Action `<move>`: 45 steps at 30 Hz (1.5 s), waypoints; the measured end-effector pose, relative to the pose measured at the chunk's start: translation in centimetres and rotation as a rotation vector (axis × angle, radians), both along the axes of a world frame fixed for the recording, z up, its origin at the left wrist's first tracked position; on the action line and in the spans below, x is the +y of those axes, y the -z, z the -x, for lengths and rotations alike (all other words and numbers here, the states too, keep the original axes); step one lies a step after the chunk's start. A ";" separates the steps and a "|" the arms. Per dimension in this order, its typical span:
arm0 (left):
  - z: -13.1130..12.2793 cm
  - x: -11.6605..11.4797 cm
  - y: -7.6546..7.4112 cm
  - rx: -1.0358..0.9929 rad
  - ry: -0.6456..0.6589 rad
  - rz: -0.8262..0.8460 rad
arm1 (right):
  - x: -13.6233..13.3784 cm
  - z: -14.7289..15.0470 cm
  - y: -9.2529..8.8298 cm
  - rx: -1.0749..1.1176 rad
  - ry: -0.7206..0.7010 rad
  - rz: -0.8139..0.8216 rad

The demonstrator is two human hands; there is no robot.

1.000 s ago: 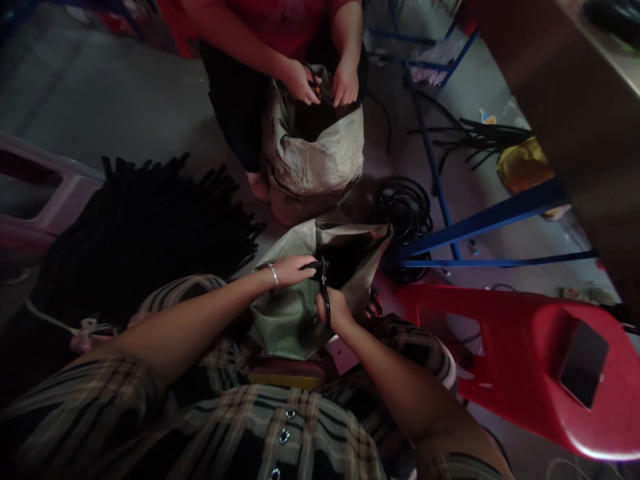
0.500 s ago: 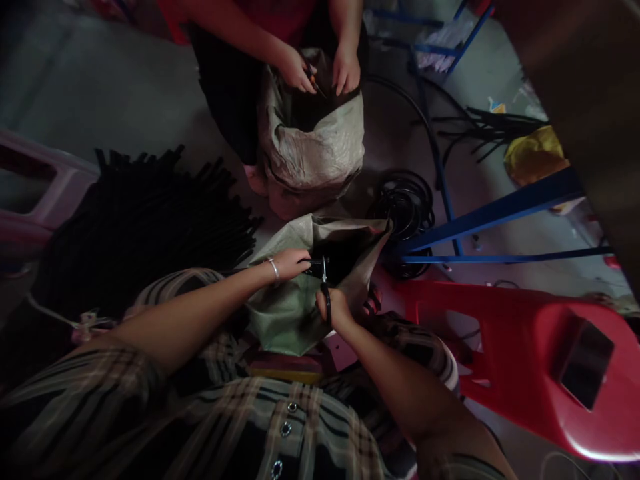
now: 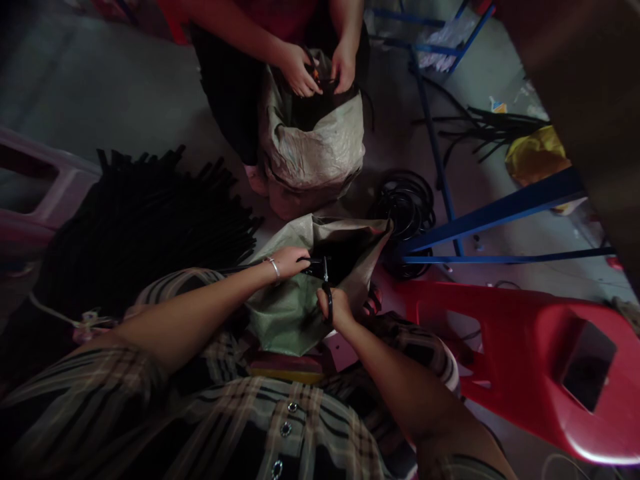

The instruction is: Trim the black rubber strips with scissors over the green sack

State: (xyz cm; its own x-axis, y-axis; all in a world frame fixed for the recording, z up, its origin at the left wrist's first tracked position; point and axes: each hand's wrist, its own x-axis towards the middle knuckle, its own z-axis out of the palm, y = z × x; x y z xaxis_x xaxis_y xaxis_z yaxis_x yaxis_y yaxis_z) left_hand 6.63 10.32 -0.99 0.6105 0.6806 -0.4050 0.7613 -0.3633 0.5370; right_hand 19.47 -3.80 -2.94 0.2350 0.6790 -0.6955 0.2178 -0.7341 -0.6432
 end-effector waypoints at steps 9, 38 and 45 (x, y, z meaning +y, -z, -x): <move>-0.2 -0.2 -0.4 -0.221 -0.314 0.380 | 0.8 -0.5 0.7 -0.033 -0.075 0.030; -0.5 -1.7 0.1 -0.369 -0.334 0.511 | 0.2 -0.6 0.6 -0.103 -0.259 -0.108; -0.3 -1.2 -0.3 -0.299 -0.338 0.479 | 0.0 -0.2 0.1 -0.020 -0.152 -0.050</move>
State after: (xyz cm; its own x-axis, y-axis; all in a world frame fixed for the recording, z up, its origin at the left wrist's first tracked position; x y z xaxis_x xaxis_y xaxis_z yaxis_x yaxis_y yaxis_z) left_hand 6.88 9.12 -0.64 0.5278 0.6414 -0.5568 0.5841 0.2018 0.7862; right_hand 19.68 -3.77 -3.00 0.1406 0.7414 -0.6561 0.3371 -0.6590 -0.6724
